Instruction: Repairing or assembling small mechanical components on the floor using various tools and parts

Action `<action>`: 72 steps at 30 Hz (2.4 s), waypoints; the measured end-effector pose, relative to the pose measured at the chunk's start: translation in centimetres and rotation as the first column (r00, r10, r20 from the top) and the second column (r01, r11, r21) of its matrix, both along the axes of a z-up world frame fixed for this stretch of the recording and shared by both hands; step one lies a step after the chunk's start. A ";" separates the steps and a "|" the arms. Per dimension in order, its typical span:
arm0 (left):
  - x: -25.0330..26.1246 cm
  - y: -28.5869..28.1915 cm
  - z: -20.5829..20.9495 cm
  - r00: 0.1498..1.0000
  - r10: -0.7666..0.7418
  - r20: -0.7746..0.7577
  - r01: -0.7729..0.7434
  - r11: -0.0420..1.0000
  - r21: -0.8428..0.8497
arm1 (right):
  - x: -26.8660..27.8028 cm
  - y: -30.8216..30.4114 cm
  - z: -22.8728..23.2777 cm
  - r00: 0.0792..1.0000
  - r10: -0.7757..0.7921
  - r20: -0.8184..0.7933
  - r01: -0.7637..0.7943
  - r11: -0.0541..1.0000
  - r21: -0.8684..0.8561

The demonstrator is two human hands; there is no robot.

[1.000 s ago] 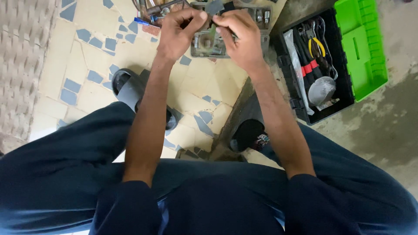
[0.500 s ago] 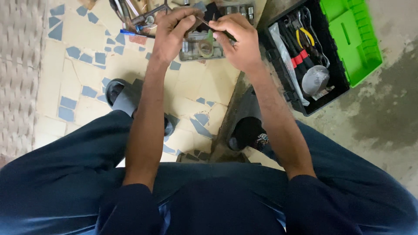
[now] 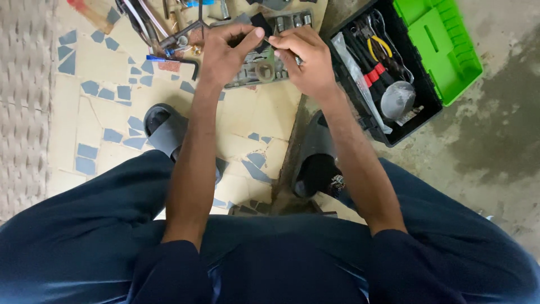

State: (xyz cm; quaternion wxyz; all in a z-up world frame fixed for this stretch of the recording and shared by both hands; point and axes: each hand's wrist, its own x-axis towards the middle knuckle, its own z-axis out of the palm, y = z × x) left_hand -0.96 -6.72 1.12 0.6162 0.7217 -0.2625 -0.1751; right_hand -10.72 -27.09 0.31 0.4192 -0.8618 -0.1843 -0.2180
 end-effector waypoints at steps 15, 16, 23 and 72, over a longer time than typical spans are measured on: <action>-0.5 -1.4 -0.1 0.997 -0.031 -0.066 0.025 0.996 -0.089 | -0.6 -0.4 1.6 0.991 -0.130 0.010 0.127 0.979 0.159; -0.6 -1.4 0.1 0.997 -0.038 -0.066 0.032 0.995 -0.090 | -0.7 -0.3 1.4 0.990 -0.137 0.010 0.134 0.978 0.158; -2.4 -3.8 0.6 0.898 -0.127 -0.421 -0.008 0.952 -0.305 | -1.1 1.6 1.8 0.967 -0.250 -0.053 0.256 0.942 0.219; -3.4 -2.6 -1.1 0.936 0.180 -0.302 -0.267 0.922 -0.281 | -0.5 5.2 -0.2 0.976 -0.216 -0.007 0.216 0.970 0.115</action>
